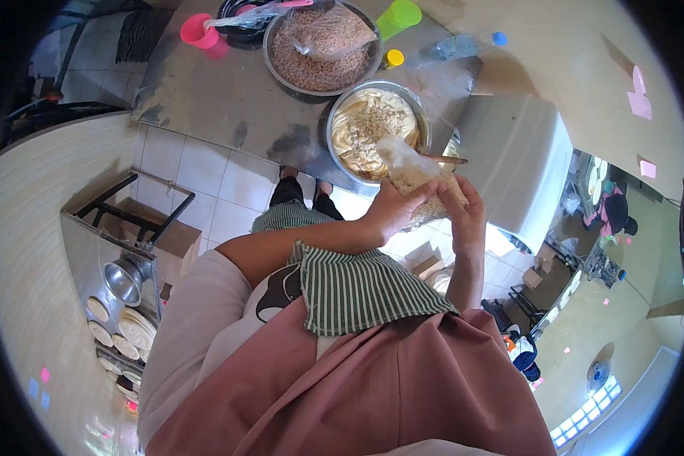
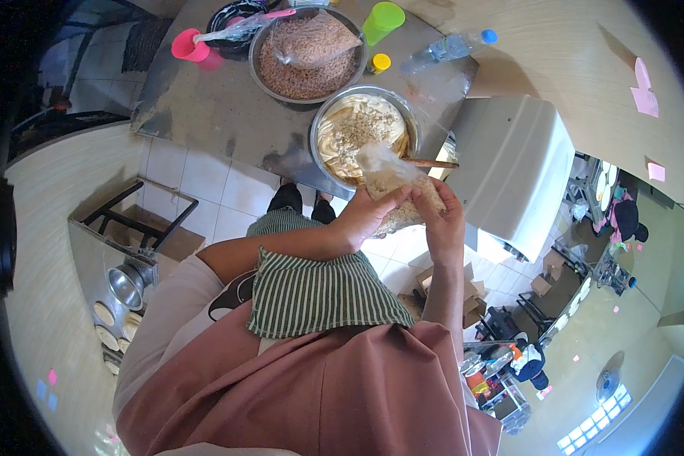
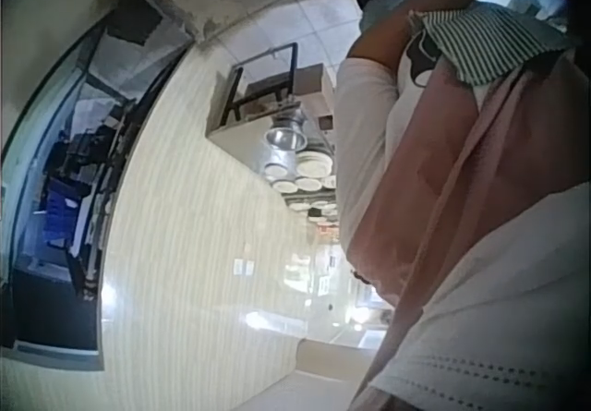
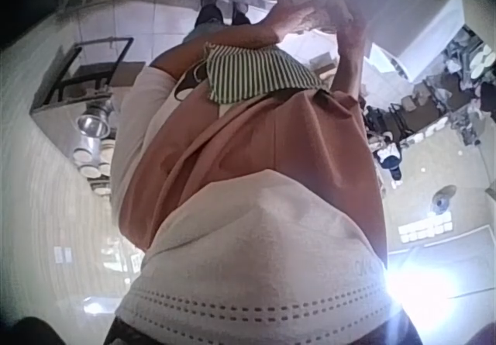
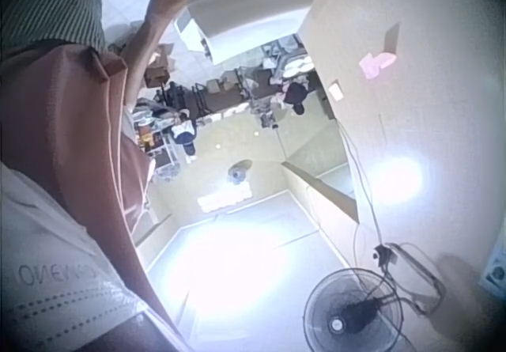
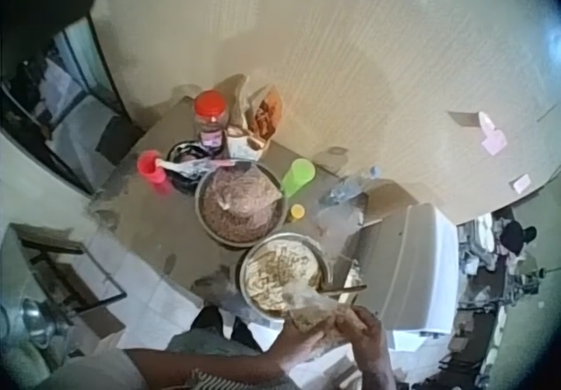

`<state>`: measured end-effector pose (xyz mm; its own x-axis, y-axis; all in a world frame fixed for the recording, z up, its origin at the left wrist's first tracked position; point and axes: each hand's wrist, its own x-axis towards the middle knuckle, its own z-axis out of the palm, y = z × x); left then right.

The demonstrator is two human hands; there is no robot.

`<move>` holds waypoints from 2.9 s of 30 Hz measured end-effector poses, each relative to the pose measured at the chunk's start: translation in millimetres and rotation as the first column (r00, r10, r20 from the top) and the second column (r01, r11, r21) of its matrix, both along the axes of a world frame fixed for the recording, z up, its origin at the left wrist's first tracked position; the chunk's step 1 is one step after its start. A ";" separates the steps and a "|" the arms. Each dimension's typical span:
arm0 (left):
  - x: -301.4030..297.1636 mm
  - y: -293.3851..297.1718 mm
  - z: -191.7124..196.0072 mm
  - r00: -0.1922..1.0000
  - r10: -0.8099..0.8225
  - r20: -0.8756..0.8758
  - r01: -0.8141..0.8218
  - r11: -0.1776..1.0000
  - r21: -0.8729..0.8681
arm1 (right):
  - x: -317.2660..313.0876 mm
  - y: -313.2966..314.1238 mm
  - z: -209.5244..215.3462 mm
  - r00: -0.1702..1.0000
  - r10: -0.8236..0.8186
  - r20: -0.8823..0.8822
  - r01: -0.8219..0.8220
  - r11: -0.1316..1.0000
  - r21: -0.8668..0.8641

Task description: The recorder is preparing a food mixture by combining ingredients and mixing batter in a commercial kitchen setting.

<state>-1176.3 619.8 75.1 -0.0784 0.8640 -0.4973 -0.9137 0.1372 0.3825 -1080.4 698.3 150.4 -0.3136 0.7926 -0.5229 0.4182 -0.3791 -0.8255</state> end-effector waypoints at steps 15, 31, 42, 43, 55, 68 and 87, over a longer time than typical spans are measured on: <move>2.3 1.2 9.1 0.999 0.007 0.035 -0.005 0.996 -0.085 | -11.7 13.1 8.9 0.996 0.083 0.014 -0.083 0.995 0.056; -17.0 6.9 32.3 0.975 0.056 0.216 -0.017 0.984 -0.176 | -36.4 25.4 10.2 0.910 0.127 0.394 -0.281 0.888 0.363; -19.1 8.8 26.3 0.969 -0.109 0.223 0.150 0.973 -0.175 | -41.6 27.0 26.6 0.936 0.063 0.347 -0.183 0.928 0.325; -20.2 9.1 28.3 0.968 -0.111 0.223 0.152 0.973 -0.175 | -40.7 27.7 25.5 0.962 0.046 0.270 -0.130 0.945 0.302; -25.3 10.1 27.8 0.972 -0.077 0.221 0.138 0.953 -0.272 | -35.3 33.5 19.2 0.922 0.083 0.379 -0.293 0.788 0.541; -30.4 9.8 42.4 0.937 -0.056 0.344 0.151 0.955 -0.255 | -42.7 37.9 23.9 0.980 0.196 -0.018 -0.183 0.939 0.291; -33.7 5.9 40.3 0.945 -0.127 0.301 0.170 0.978 -0.124 | -44.8 43.9 47.6 0.700 0.691 0.179 -0.694 0.601 0.397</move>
